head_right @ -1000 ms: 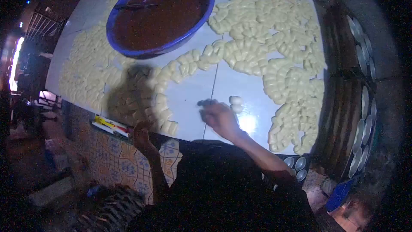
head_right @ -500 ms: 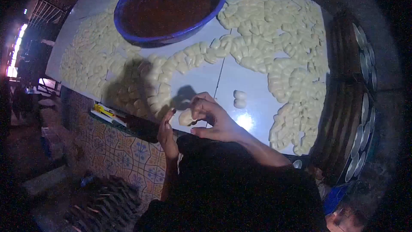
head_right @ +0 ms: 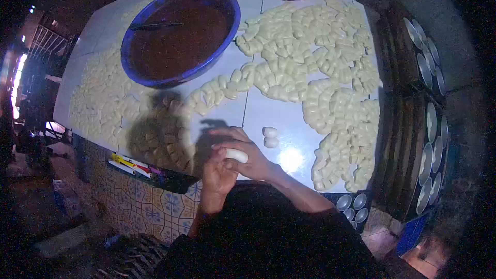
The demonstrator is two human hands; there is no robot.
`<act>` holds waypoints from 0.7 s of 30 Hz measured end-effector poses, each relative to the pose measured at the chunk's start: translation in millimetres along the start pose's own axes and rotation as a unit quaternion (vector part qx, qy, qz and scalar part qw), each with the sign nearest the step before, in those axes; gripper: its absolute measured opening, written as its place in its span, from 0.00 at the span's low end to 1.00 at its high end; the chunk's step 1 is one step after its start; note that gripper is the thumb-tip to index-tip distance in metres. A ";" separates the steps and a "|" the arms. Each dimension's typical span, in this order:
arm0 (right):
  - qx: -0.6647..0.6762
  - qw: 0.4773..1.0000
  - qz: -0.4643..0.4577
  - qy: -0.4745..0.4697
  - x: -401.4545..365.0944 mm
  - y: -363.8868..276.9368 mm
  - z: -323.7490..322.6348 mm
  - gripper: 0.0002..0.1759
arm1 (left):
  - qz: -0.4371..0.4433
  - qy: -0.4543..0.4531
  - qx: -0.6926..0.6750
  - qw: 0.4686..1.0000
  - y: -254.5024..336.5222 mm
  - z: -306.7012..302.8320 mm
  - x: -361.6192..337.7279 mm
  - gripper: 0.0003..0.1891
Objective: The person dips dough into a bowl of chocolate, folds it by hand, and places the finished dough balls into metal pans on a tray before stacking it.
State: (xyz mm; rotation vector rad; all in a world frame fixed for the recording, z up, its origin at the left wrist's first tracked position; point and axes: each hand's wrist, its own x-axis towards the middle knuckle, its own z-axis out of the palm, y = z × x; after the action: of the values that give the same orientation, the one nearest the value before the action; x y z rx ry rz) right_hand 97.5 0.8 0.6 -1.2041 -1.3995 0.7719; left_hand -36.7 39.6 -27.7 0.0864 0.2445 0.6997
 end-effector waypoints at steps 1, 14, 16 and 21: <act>0.005 1.000 0.023 0.007 -0.8 3.4 -0.4 0.33 | -0.065 -0.004 -0.072 0.995 0.7 -1.1 7.7 0.20; 0.358 0.919 0.109 0.127 -5.5 53.7 -24.9 0.55 | 0.138 -0.060 0.811 0.565 147.5 93.1 250.6 0.30; 0.374 0.906 0.138 0.142 -9.8 58.5 -22.9 0.54 | 0.179 -0.101 0.885 0.418 151.3 98.0 264.7 0.26; 0.400 0.878 0.193 0.180 -11.5 63.3 -23.2 0.55 | 0.068 0.012 0.859 0.508 136.8 89.2 256.2 0.31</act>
State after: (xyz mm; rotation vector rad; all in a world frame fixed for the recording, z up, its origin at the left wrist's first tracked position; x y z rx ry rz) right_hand 134.3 3.5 -56.9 -0.8865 -0.4246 1.1782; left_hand 89.0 309.9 30.9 2.0753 0.9115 0.3395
